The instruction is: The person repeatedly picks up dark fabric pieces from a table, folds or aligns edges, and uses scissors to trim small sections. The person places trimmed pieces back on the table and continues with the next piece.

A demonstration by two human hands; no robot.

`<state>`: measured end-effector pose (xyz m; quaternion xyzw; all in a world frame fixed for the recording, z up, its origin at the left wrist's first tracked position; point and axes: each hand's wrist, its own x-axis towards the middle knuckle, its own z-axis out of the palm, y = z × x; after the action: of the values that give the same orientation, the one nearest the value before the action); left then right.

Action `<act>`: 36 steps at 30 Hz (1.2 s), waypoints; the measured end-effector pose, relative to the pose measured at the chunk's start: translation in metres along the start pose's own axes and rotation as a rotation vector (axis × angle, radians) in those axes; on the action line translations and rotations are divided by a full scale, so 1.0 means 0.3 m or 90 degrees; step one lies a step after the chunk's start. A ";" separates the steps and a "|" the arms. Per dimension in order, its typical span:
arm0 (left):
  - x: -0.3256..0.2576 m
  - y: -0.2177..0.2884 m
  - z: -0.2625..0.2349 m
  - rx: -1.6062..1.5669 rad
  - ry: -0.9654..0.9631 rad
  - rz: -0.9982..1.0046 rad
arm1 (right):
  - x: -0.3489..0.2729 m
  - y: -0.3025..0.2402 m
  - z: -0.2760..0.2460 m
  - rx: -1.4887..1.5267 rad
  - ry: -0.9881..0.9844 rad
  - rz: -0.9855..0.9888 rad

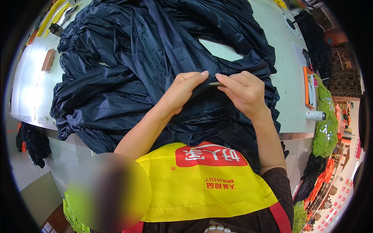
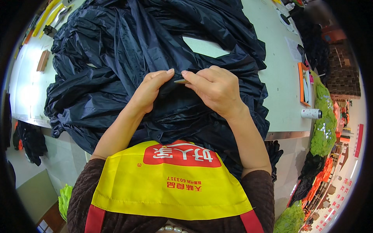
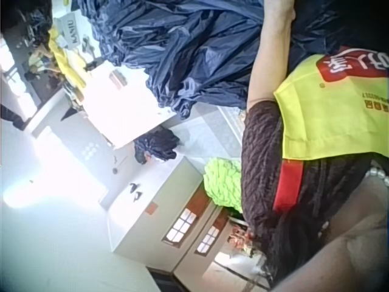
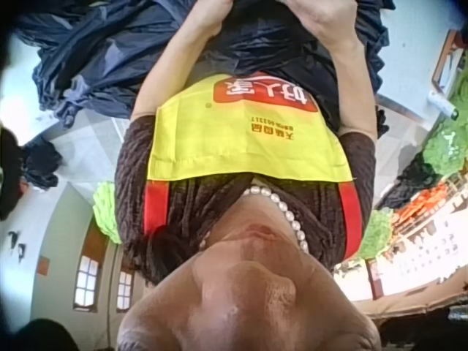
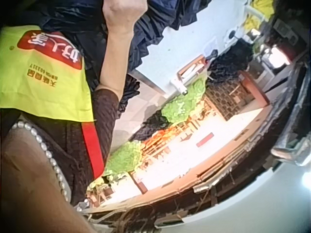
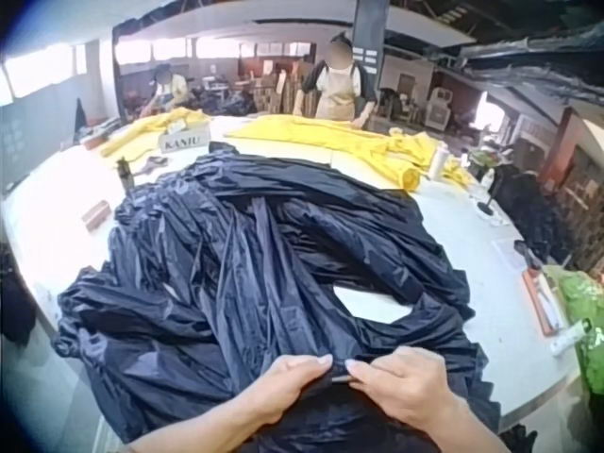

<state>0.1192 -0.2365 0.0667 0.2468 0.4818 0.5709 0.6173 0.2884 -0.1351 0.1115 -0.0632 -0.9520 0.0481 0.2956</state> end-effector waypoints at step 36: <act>0.340 0.300 -0.116 0.809 -0.270 -0.185 | -0.240 0.032 0.600 0.440 -0.071 0.199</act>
<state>0.0348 -0.1286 0.0974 0.6002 0.6203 0.0282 0.5042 0.2457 -0.1460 -0.0776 -0.1018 -0.8729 0.4144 0.2366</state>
